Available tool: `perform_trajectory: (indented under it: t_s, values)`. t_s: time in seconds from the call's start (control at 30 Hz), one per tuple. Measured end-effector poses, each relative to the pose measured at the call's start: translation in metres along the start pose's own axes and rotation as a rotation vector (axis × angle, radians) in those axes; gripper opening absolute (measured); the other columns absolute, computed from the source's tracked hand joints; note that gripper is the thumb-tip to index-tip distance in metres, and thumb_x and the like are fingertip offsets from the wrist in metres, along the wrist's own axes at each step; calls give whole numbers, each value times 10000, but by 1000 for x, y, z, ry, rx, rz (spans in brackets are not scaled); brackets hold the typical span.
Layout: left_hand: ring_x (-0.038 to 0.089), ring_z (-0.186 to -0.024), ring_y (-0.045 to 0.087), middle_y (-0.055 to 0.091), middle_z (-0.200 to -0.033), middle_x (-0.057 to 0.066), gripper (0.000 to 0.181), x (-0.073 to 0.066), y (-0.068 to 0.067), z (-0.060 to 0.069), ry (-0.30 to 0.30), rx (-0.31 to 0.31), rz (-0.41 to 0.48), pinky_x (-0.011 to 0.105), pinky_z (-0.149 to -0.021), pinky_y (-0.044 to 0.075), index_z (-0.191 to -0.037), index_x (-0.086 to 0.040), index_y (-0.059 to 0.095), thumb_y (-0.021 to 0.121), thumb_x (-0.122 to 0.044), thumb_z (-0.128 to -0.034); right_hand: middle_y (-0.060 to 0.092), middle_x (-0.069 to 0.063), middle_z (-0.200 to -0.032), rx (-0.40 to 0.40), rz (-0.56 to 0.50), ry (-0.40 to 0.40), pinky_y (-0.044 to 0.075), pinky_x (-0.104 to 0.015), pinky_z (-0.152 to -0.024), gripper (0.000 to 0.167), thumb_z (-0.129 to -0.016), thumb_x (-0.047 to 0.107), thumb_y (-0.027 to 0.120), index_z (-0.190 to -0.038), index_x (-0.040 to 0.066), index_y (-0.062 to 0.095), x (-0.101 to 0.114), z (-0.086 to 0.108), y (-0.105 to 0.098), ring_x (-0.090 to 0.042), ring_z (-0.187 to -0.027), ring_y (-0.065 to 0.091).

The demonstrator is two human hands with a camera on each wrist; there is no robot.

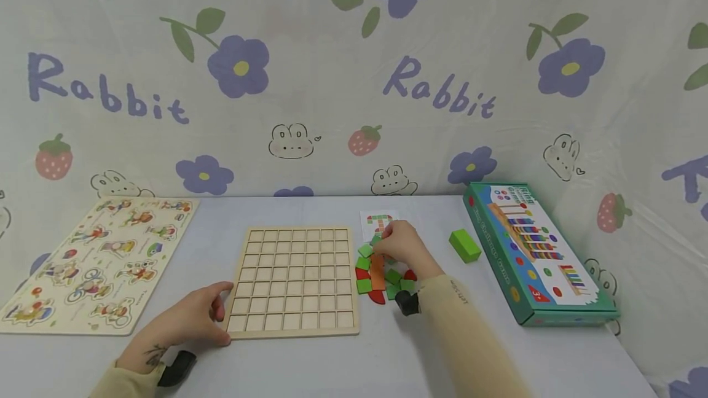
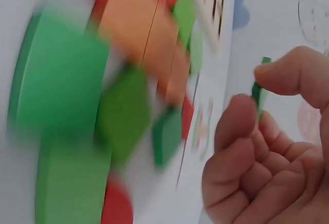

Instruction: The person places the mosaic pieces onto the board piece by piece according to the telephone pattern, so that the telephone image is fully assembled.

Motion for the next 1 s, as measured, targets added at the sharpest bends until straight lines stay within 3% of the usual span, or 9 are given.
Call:
perform_trajectory:
  t_s: [0.2, 0.37, 0.67, 0.8, 1.0]
  values:
    - [162, -650, 449, 500, -743, 44, 962, 0, 0, 0, 1, -2, 8, 288, -561, 345, -1346, 19, 405, 862, -77, -505, 553, -91, -846, 6, -77, -104, 423, -268, -562, 238, -756, 94, 616, -973, 15, 559, 39, 2, 27, -172, -665, 505]
    - [162, -652, 452, 503, -745, 42, 966, 0, -1, 1, 3, -7, 5, 290, -566, 348, -1348, 18, 407, 864, -84, -503, 558, -65, -798, 51, -54, -151, 405, -256, -547, 223, -737, 54, 624, -957, 32, 597, 59, 1, 48, -152, -622, 489]
    - [162, -648, 451, 502, -743, 41, 963, 1, 1, -1, 7, -3, 18, 286, -563, 350, -1348, 22, 405, 866, -79, -509, 570, -35, -840, 85, 23, -160, 385, -270, -595, 169, -719, 94, 706, -866, 83, 622, 63, -2, 69, -176, -720, 484]
    - [161, -647, 451, 504, -745, 40, 965, 0, 0, -1, 0, -8, 16, 287, -560, 352, -1345, 18, 409, 866, -75, -500, 581, -24, -798, 95, 43, -173, 379, -262, -566, 154, -710, 74, 694, -848, 83, 626, 67, 0, 73, -165, -685, 478]
    - [159, -642, 450, 503, -741, 38, 965, 0, 0, 0, 12, -15, 15, 285, -560, 351, -1343, 22, 408, 866, -73, -499, 604, -27, -862, 89, 91, -171, 376, -263, -581, 151, -691, 65, 702, -825, 91, 639, 71, -1, 75, -178, -741, 486]
Point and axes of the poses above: each hand's wrist, its own z-axis away from the middle knuckle, its own y-axis out of the palm, x = y × z, the point moved 10 cm from there along -z, towards the middle knuckle
